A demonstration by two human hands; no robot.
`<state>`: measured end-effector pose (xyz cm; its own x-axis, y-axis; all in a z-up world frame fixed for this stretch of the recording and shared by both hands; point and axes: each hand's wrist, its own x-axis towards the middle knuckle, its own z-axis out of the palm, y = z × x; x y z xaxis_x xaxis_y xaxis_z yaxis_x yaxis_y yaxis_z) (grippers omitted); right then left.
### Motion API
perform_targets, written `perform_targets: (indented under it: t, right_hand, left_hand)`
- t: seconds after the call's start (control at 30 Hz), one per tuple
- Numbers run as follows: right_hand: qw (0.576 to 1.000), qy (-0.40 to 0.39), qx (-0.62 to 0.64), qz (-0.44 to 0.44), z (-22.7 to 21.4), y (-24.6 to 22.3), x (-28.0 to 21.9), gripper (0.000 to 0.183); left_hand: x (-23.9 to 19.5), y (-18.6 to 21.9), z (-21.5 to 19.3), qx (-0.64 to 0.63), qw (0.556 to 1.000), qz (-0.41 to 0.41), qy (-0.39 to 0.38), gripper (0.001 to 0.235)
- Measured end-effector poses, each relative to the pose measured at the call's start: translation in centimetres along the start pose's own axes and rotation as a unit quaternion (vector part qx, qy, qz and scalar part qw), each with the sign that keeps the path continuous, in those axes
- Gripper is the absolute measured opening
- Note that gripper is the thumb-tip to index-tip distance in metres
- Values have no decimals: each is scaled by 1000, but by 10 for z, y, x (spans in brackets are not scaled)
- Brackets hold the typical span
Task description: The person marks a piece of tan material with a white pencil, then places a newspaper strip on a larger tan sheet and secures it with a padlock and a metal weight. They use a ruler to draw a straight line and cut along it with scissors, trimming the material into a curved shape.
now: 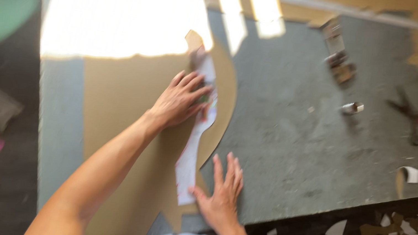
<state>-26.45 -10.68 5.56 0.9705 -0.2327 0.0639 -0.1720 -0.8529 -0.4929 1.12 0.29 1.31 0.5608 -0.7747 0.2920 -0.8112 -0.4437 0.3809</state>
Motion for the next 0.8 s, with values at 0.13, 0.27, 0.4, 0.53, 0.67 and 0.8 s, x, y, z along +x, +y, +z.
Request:
perform_targets:
  t: [0.13, 0.27, 0.4, 0.53, 0.67, 0.8]
  right_hand:
    - [999, -33, 11, 31, -1, 4, 3, 104]
    - [999, -21, 16, 28, 2, 4, -1, 105]
    - [999, -21, 16, 33, 5, 3, 4, 106]
    - [1000, -5, 2, 28, 6, 2, 2, 106]
    - [999, -18, -11, 24, 4, -1, 2, 106]
    - [999, -21, -19, 16, 1, -3, 7, 107]
  left_hand:
    - [12, -5, -7, 7, 999, -18, -29, 55]
    - [11, -5, -7, -2, 999, -2, -32, 55]
    - [20, -10, -12, -7, 999, 9, -39, 57]
    - [12, -13, -13, -16, 998, 15, -52, 69]
    - [13, -16, -10, -35, 998, 7, -51, 77]
    - [20, -18, -10, -43, 994, -41, -90, 87]
